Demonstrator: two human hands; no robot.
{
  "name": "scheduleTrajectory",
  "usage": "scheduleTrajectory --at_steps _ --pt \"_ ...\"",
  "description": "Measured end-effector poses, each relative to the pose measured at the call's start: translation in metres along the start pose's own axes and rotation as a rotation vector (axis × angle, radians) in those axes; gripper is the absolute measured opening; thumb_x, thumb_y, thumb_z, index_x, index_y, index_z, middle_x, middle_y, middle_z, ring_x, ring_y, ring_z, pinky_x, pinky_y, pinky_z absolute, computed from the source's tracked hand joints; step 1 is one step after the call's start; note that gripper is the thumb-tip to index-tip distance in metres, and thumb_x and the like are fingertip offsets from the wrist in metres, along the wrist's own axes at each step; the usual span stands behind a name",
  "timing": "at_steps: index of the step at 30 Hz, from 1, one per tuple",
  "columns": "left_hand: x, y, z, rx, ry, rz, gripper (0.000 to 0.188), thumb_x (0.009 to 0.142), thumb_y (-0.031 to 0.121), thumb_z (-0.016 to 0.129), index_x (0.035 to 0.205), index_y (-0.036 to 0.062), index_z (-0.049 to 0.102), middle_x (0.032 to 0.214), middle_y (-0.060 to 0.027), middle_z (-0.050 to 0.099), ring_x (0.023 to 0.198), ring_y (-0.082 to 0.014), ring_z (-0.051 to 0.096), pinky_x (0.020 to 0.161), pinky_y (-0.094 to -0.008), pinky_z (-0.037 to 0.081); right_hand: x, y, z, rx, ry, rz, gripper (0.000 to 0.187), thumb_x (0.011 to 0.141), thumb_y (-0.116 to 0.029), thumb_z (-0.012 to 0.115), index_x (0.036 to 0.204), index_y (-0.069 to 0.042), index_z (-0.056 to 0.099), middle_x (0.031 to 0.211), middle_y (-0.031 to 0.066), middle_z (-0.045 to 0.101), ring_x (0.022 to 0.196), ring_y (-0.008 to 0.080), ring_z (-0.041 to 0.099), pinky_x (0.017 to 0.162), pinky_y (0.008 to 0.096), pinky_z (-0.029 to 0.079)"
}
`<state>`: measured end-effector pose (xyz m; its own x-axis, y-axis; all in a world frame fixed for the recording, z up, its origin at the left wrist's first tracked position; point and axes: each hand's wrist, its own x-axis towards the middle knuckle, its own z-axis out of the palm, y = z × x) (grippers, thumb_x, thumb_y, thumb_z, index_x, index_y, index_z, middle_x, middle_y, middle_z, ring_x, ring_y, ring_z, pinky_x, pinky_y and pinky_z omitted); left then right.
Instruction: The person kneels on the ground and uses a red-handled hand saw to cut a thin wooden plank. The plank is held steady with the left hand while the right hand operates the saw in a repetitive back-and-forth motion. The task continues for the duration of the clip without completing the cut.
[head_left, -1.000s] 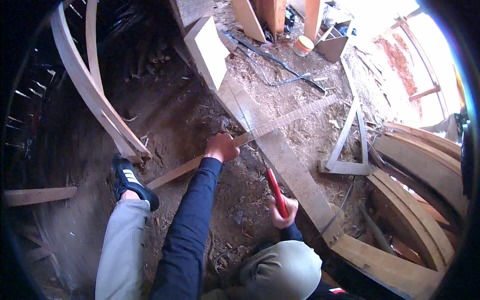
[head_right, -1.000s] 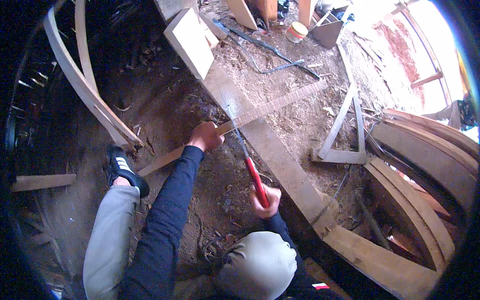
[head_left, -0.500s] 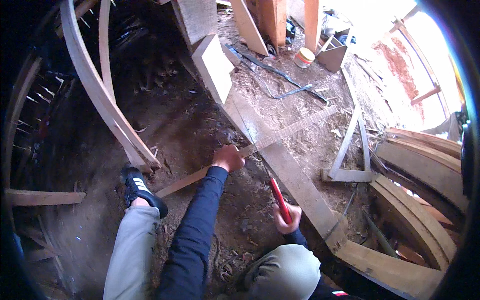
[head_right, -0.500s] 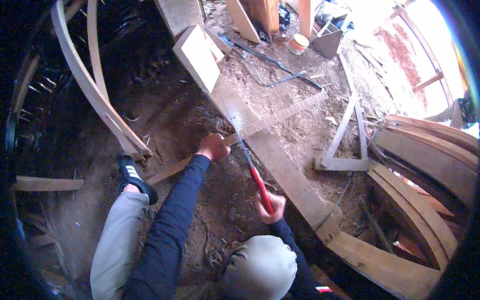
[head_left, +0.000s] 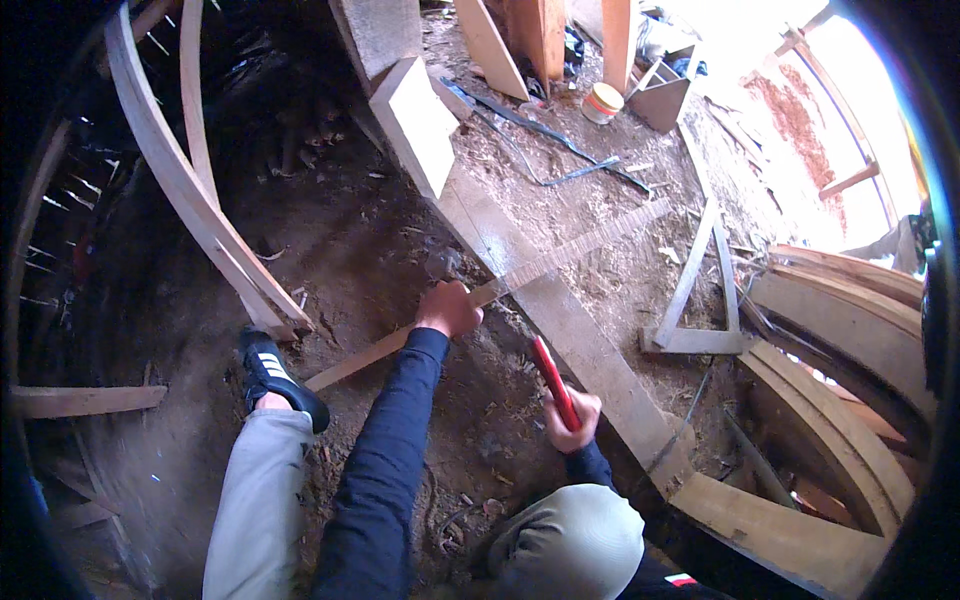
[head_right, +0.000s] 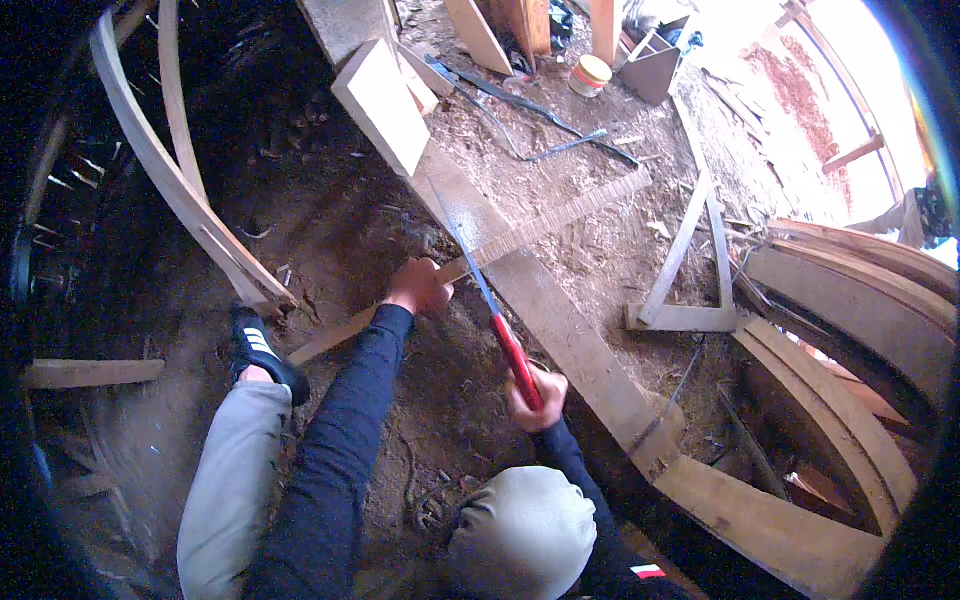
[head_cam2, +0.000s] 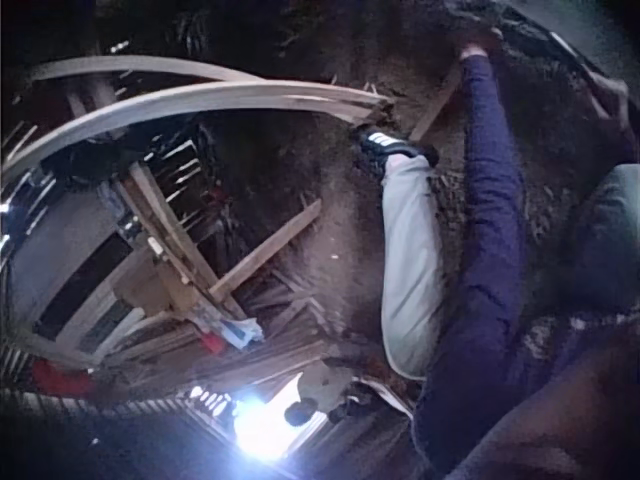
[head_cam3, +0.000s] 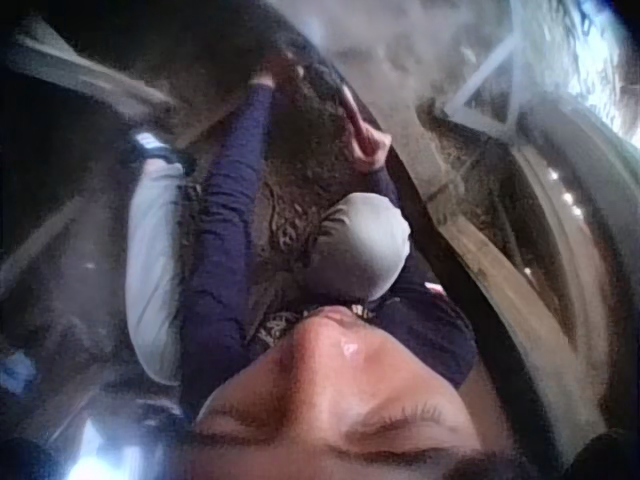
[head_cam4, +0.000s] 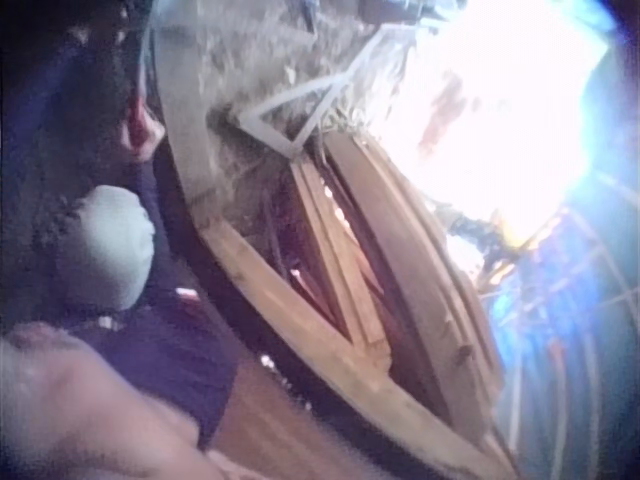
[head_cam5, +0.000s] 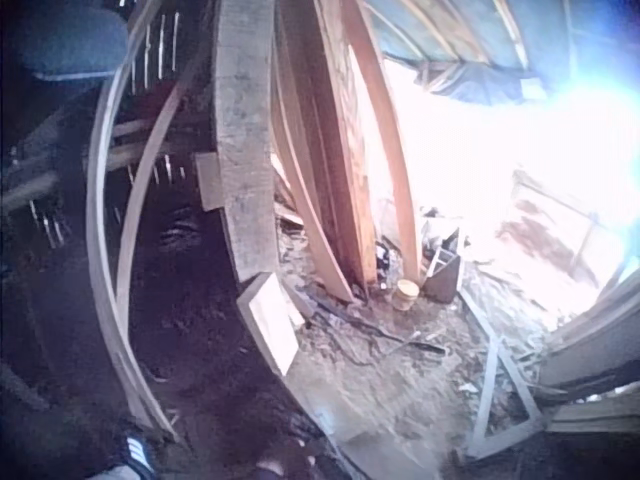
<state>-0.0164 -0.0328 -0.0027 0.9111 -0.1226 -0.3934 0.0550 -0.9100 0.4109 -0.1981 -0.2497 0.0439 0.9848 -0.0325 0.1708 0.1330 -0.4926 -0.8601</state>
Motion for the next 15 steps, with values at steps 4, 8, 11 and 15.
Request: scheduleTrajectory --at_steps 4,8,11,15 --pt "-0.005 -0.008 -0.014 0.020 -0.019 -0.016 0.032 0.076 0.030 0.062 0.089 0.0023 0.072 0.097 -0.0238 0.068 0.097 -0.0384 0.065 0.089 -0.0450 0.052 0.005 -0.013 0.009 0.148 -0.044 0.087 0.002 0.074 -0.007 0.062 0.075 -0.006 0.062 0.052 0.0035 0.048 0.044 0.0114 0.052 0.047 0.0281 0.043" --pt "0.001 -0.004 0.000 0.042 0.003 0.014 0.032 0.075 0.030 0.063 0.089 0.0024 0.072 0.095 -0.0236 0.068 0.095 -0.0390 0.066 0.089 -0.0455 0.052 -0.016 -0.001 -0.001 0.046 0.052 0.051 0.002 0.074 -0.005 0.065 0.075 -0.005 0.063 0.051 0.0055 0.049 0.044 0.0124 0.052 0.047 0.0283 0.043" --pt "0.001 -0.009 -0.005 -0.010 0.007 0.023 0.033 0.075 0.030 0.063 0.090 0.0018 0.072 0.096 -0.0249 0.068 0.095 -0.0404 0.065 0.089 -0.0462 0.052 0.021 0.005 0.019 0.045 -0.035 -0.016 0.003 0.077 -0.006 0.065 0.077 -0.004 0.063 0.052 0.0052 0.050 0.044 0.0119 0.051 0.046 0.0286 0.042" --pt "-0.004 -0.008 -0.010 -0.005 0.012 -0.009 0.033 0.074 0.030 0.064 0.088 0.0015 0.072 0.095 -0.0244 0.068 0.093 -0.0396 0.066 0.087 -0.0449 0.053 -0.010 -0.001 0.001 0.115 -0.058 0.066 0.009 0.078 -0.006 0.064 0.086 -0.003 0.068 0.050 0.0020 0.049 0.044 0.0092 0.050 0.047 0.0262 0.042"
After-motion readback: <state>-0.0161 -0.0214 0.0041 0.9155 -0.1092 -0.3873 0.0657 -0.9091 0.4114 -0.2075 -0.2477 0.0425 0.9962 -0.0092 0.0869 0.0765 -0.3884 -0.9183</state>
